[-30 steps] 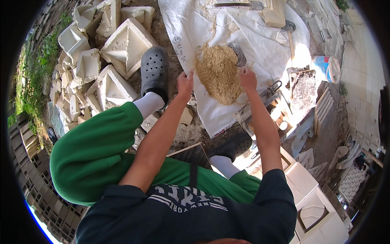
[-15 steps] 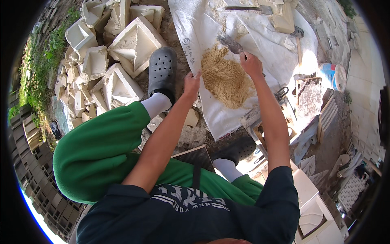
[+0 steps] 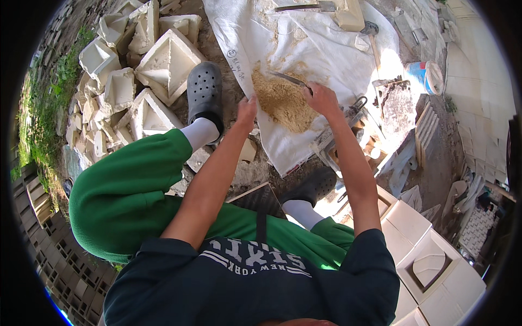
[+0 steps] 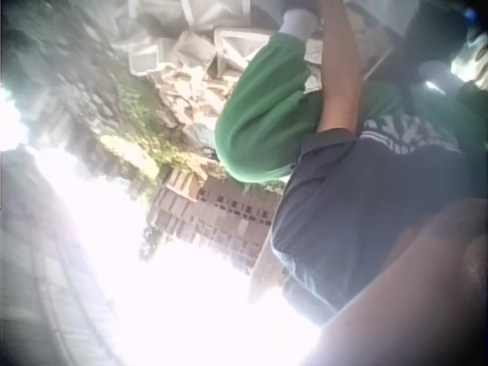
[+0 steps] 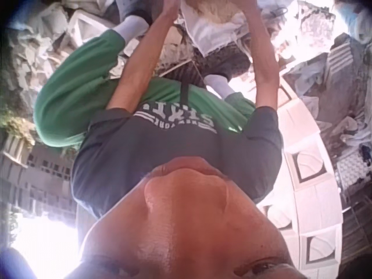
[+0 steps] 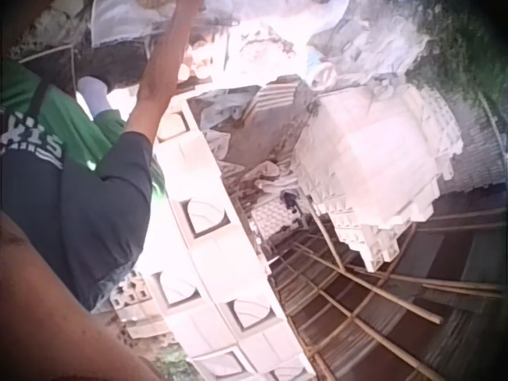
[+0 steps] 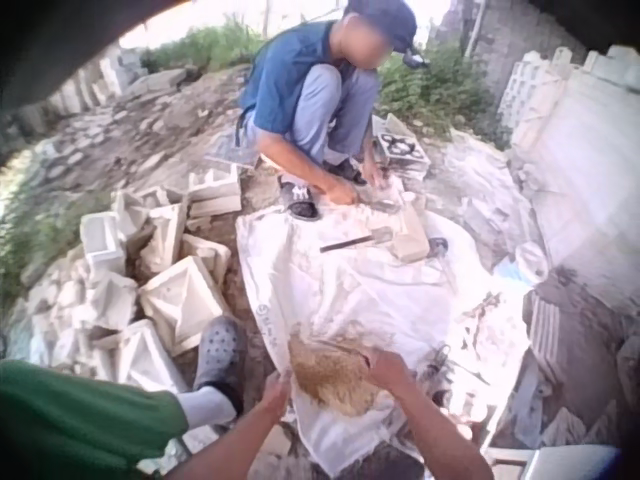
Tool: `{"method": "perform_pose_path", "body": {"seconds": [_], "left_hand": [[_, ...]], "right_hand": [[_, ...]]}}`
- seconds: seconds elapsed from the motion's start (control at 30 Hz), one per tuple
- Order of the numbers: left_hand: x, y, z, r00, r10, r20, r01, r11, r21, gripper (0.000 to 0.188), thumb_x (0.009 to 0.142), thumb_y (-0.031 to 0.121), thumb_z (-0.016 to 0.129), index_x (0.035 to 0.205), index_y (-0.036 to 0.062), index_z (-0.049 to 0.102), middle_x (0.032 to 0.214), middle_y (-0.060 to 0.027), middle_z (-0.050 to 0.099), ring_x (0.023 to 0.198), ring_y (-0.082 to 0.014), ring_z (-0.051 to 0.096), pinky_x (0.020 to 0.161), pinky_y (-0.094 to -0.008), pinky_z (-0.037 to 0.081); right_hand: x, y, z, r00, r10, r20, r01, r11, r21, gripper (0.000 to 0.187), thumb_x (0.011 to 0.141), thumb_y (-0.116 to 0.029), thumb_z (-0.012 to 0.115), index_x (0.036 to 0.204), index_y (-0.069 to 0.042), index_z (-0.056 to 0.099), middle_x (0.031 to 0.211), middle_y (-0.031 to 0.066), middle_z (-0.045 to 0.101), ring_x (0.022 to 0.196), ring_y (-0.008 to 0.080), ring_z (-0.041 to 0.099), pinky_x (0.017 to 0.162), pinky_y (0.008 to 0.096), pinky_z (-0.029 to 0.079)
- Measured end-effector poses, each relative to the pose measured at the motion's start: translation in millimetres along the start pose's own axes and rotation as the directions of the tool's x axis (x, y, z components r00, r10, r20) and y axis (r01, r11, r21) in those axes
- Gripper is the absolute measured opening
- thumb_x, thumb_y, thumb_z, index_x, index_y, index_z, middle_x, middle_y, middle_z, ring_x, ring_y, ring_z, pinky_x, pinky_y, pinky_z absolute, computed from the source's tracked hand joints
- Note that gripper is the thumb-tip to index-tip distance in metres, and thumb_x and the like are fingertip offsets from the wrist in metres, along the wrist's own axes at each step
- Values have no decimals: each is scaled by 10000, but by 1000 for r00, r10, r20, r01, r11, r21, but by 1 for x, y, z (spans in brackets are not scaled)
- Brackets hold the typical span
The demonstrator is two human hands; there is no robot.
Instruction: The person packs light-colored material into a mold using a metal tool and then scrapes excess material from a bag with a small trowel.
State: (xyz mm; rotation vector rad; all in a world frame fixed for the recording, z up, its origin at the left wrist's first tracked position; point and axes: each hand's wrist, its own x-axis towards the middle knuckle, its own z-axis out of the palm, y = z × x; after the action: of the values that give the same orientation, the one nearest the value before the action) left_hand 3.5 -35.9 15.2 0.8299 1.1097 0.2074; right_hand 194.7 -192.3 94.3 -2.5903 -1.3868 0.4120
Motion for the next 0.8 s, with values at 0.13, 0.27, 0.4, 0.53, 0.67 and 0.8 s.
{"method": "perform_pose_path", "body": {"seconds": [0.13,0.27,0.4,0.53,0.67,0.8], "left_hand": [[0,-6,0,999,30,14,-30,999,39,297,956,263,504,1062,9,618,825,-33,589,691,-114,503,610,-305,423],[-9,-3,2,995,24,100,-37,992,124,291,959,262,500,995,3,627,784,-24,561,672,-115,480,596,-310,411],[-1,-7,-5,992,101,82,-113,979,167,265,974,264,465,1060,39,576,698,-20,536,505,-131,491,420,-293,378],[-8,-2,4,997,63,46,-68,991,111,244,967,221,482,933,12,603,738,-13,515,591,-105,436,529,-311,380],[-9,-3,2,994,28,109,-33,999,42,236,949,217,502,986,10,608,759,-35,549,618,-126,485,542,-316,402],[-9,-20,-1,996,55,65,-58,997,47,230,932,205,523,974,1,619,751,-49,579,624,-136,514,547,-319,407]], "right_hand": [[-34,-69,52,931,330,-153,-289,926,242,409,969,-367,406,1005,19,535,825,268,622,790,438,609,700,516,477],[-47,-104,78,873,485,44,-479,838,261,439,973,-389,393,1011,28,523,866,278,625,809,447,610,711,520,478],[-58,-149,73,866,496,-66,-445,824,351,440,976,-387,373,1024,25,516,910,284,620,832,447,613,728,526,478],[-58,-154,78,846,530,61,-510,771,382,430,967,-393,386,1012,15,513,905,273,627,832,449,620,729,524,482],[-68,-160,80,809,583,75,-554,715,427,417,964,-398,404,988,2,517,904,268,634,820,454,620,711,526,478],[-75,-149,78,811,581,65,-548,716,432,433,967,-393,395,968,12,548,883,295,622,817,476,597,718,531,458]]}}
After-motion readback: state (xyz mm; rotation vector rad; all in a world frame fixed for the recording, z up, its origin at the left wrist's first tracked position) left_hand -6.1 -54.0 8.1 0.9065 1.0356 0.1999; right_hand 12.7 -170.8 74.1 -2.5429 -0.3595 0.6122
